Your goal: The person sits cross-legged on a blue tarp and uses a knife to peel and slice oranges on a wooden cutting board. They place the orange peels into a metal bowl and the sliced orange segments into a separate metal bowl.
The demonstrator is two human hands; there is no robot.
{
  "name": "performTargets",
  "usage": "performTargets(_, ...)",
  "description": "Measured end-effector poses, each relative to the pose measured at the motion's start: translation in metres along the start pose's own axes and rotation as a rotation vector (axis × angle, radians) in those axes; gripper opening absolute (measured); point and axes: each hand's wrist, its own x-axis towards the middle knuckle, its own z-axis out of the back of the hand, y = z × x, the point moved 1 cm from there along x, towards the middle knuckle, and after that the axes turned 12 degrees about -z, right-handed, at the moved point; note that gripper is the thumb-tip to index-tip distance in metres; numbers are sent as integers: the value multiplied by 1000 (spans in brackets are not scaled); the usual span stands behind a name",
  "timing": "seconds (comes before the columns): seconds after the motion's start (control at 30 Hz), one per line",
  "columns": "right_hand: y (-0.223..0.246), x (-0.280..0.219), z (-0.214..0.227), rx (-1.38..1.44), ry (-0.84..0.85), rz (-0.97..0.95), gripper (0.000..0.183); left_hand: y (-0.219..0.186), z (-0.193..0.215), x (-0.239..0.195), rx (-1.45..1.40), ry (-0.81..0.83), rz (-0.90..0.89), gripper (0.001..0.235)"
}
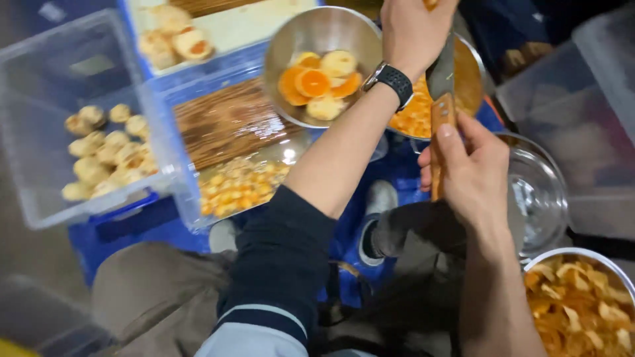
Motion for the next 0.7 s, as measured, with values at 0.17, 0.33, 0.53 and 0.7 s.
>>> performTargets(0.17,-23,36,47,-38,-130,-121,37,57,-51,-50,179,176,167,21)
performTargets(0.33,-57,60,56,-79,-121,-194,43,59,-24,-27,128,244,203,15)
performTargets(0.53,-53,68,48,-108,-49,-203,42,48,59,20,218,454,190,20)
performTargets(0.7,-50,71,36,-107,-15,3,41,57,123,30,449,660,169,18)
